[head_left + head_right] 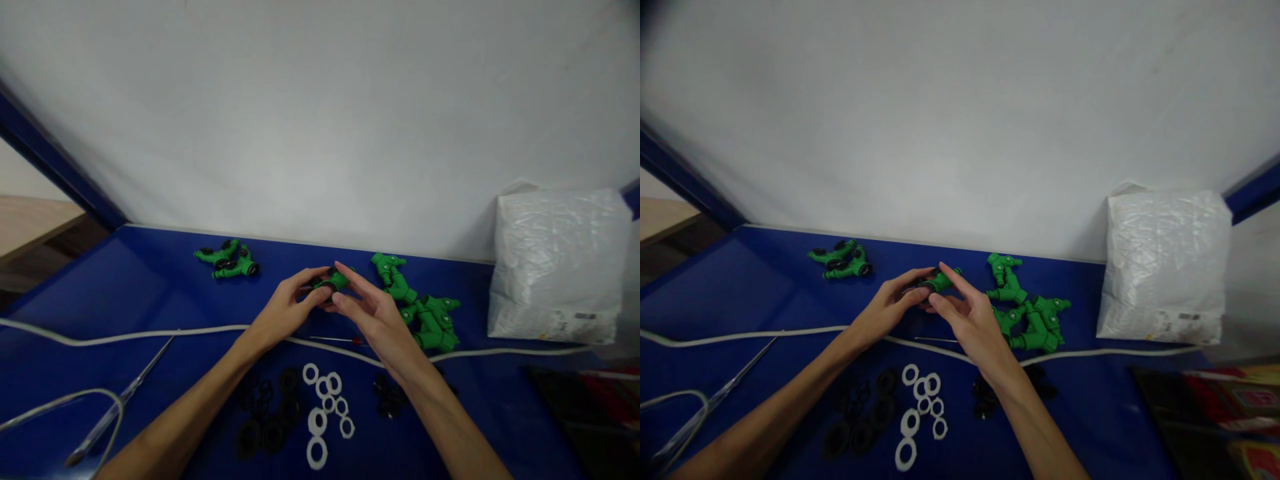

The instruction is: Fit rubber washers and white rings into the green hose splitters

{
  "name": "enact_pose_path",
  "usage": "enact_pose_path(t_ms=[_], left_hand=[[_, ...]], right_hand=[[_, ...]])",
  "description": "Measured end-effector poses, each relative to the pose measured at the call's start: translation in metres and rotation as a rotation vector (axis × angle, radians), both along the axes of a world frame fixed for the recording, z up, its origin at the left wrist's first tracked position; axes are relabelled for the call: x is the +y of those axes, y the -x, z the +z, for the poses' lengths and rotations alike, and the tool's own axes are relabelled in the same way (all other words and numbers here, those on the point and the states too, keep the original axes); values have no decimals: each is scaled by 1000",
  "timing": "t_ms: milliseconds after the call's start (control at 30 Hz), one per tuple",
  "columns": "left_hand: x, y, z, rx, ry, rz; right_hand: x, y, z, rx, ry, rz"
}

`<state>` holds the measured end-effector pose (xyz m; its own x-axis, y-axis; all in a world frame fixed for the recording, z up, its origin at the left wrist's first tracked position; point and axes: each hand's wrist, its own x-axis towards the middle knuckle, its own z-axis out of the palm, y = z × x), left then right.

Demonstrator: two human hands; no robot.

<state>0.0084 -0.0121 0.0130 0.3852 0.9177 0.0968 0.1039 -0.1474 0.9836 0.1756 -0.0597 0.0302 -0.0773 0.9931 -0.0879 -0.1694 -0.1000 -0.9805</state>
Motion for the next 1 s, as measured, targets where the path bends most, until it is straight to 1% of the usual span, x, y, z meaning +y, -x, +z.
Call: enact_pose_path(t_ms=[133,333,500,633,733,900,1000], left_hand=[[-2,-2,1,4,-40,1],[-1,-1,-4,33,-98,21],[2,2,-3,50,-51,12],[2,3,-2,-33,-7,-60],[0,1,-5,-110,15,-88],[1,-1,-6,-222,97,-82],[1,-2,-4,-222,83,-55]], right_hand=[[0,0,1,8,-15,-5],[0,0,-1,9,-26,1],[1,2,-5,15,-39,-16],[3,0,-8,15,-41,-78],[4,-2,-11,36,-48,-100],[4,-3,-9,30,-73,0],[5,-1,-8,13,-93,30]])
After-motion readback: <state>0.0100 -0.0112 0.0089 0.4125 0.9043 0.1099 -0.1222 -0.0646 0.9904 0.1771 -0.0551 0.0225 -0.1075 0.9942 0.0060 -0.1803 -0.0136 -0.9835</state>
